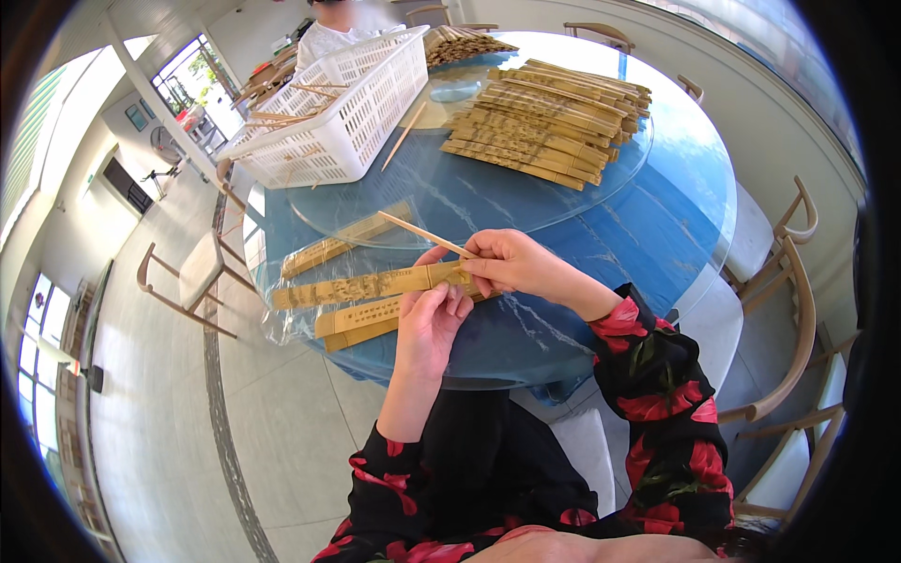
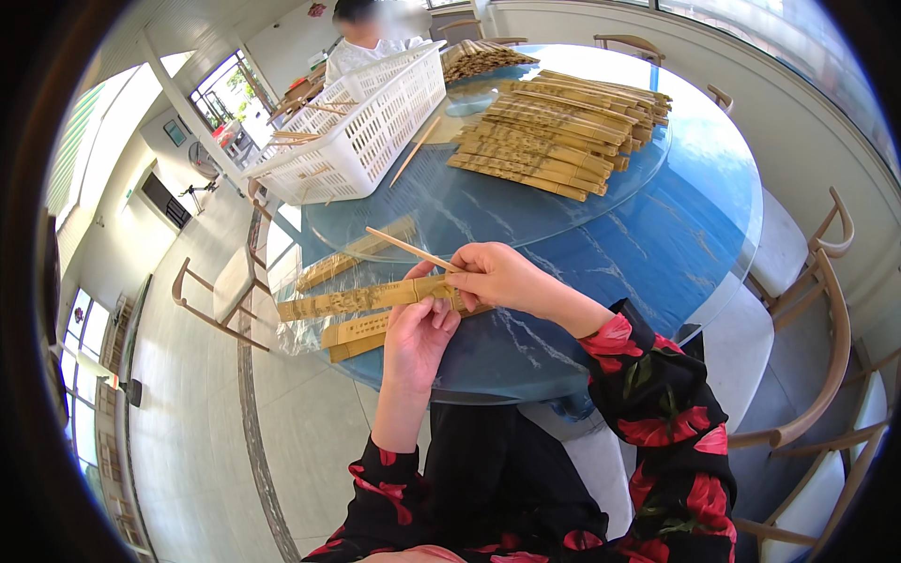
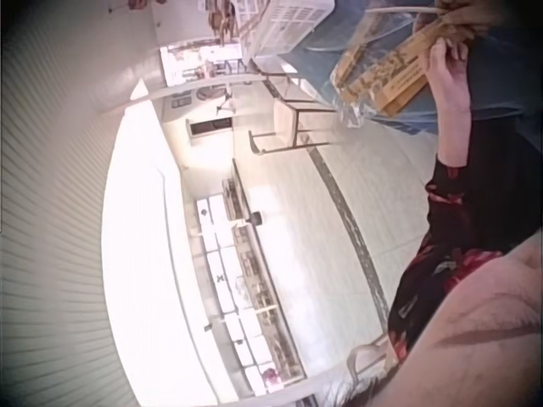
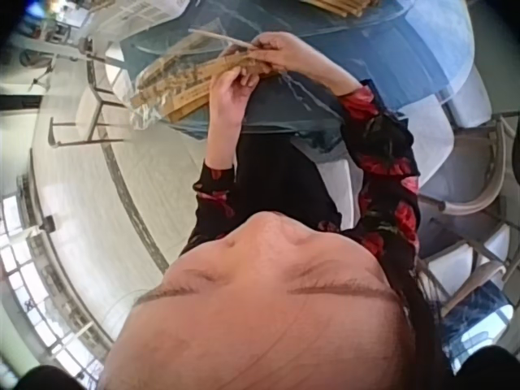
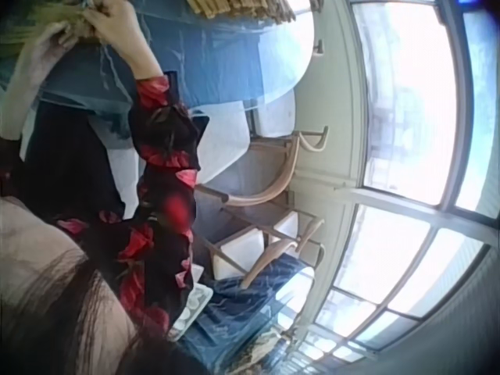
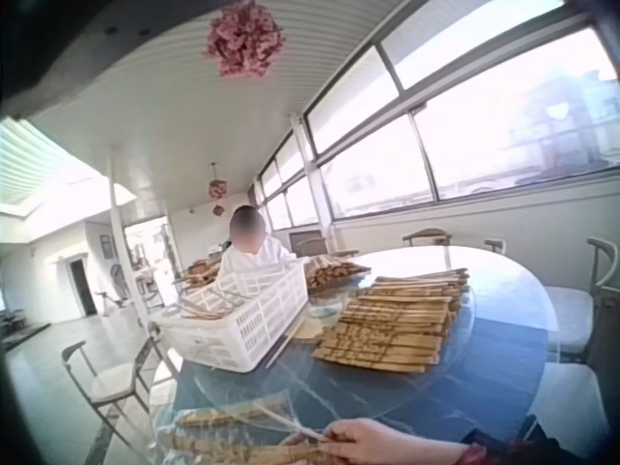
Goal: The person inserts thin bamboo sticks into slots on flat bamboo strips at a round table. They repeatedly pick up sticks from a white basket, align them, and press them into the strips, then place the completed strips on a growing stack.
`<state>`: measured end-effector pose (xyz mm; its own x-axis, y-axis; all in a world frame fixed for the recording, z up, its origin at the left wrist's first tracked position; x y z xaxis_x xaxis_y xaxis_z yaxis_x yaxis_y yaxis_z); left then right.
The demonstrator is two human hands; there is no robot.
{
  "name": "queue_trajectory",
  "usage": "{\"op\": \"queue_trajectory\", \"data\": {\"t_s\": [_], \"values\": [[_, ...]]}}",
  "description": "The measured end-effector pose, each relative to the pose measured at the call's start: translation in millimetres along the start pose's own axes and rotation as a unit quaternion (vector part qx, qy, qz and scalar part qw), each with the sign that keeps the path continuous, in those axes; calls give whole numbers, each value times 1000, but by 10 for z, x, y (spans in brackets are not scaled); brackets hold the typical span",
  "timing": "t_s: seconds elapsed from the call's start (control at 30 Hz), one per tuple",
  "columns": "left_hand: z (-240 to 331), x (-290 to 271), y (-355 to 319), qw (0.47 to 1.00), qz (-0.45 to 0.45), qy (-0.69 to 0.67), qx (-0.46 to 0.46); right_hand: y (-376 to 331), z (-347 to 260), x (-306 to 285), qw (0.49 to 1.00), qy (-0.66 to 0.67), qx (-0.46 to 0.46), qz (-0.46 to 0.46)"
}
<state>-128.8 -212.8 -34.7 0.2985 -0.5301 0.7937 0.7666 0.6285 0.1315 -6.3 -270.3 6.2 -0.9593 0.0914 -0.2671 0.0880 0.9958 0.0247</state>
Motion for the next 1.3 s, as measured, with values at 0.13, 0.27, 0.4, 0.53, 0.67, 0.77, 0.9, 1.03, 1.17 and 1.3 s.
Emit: {"op": "queue_trajectory", "data": {"t_s": [0.13,0.27,0.4,0.53,0.67,0.77,0.9,1.03,1.17,1.3], "values": [[45,95,-21,998,-51,12,32,-26,46,-45,997,72,28,-4],[203,12,-37,991,-33,81,97,-42,48,-124,995,90,32,1],[216,-48,-47,987,-15,105,123,-30,36,-86,998,61,20,3],[294,-93,-79,982,17,113,153,18,4,-113,999,11,-32,31],[605,-223,-109,967,-1,154,205,-153,-350,-343,881,-366,-214,211],[774,-368,-116,963,8,142,231,-252,-431,-484,844,-431,-216,235],[801,-469,-125,970,1,81,229,-266,-442,-490,853,-435,-209,200],[753,-454,-153,970,0,80,228,-229,-391,-444,876,-401,-207,171],[740,-453,-143,970,-6,86,225,-210,-364,-410,878,-406,-202,153],[741,-464,-137,971,-8,90,223,-203,-335,-410,874,-410,-207,159]]}}
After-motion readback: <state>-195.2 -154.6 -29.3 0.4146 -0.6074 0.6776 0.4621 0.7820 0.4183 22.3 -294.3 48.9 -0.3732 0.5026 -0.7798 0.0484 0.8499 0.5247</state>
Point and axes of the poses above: each hand's wrist, its own y-axis towards the middle knuckle, its own x-axis out of the palm, z = x × y, the point moved 7 cm from there along y, towards the middle knuckle, and after that the axes turned 9 degrees about -y, right-handed, at the moved point
